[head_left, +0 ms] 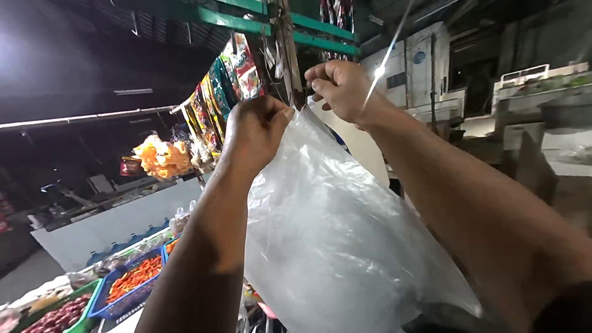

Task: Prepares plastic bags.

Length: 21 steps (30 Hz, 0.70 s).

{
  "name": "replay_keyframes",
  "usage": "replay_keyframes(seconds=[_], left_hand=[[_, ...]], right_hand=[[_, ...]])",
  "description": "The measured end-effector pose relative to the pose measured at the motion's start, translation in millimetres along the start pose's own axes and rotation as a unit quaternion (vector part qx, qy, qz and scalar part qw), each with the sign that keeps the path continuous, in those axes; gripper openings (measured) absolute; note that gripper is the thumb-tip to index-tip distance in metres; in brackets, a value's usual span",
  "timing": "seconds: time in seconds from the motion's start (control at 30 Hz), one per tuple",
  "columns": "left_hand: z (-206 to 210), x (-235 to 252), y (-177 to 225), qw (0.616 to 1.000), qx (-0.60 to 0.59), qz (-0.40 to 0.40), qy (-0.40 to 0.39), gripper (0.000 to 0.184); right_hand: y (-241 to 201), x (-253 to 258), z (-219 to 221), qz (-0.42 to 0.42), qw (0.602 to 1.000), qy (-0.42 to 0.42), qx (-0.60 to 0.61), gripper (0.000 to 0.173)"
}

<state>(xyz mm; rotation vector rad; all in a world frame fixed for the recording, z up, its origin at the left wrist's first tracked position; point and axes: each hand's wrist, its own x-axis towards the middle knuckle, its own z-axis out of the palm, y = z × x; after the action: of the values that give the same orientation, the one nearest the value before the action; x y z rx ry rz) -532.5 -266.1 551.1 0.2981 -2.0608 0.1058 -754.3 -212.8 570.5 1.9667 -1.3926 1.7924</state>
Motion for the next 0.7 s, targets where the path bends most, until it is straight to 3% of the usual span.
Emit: replay_keyframes(seconds=[0.07,0.2,0.33,0.47,0.7], left_hand=[[2,15,-10,1.0,0.001,0.024,0.01,0.018],[1,44,-3,0.998,0.028,-0.059,-0.02,0.018],[10,60,-14,0.999,-0.02,-0.023,-0.025,0.015],[18,74,-22,0.998,-0.049,0.013,-0.034,0.015],[27,89,-23,0.999,-0.005,-0.028,-0.043,0.013]], right_hand=[[0,8,4,0.0,1.0,-0.002,0.005,0.022],[2,14,6,0.023,0.998,0.001,0.059,0.022],[5,19,7,0.035,0.993,-0.001,0.109,0.02],[16,25,7,0.029,0.99,0.013,0.14,0.028],[31,31,9,-0.053,0.991,0.024,0.121,0.015]])
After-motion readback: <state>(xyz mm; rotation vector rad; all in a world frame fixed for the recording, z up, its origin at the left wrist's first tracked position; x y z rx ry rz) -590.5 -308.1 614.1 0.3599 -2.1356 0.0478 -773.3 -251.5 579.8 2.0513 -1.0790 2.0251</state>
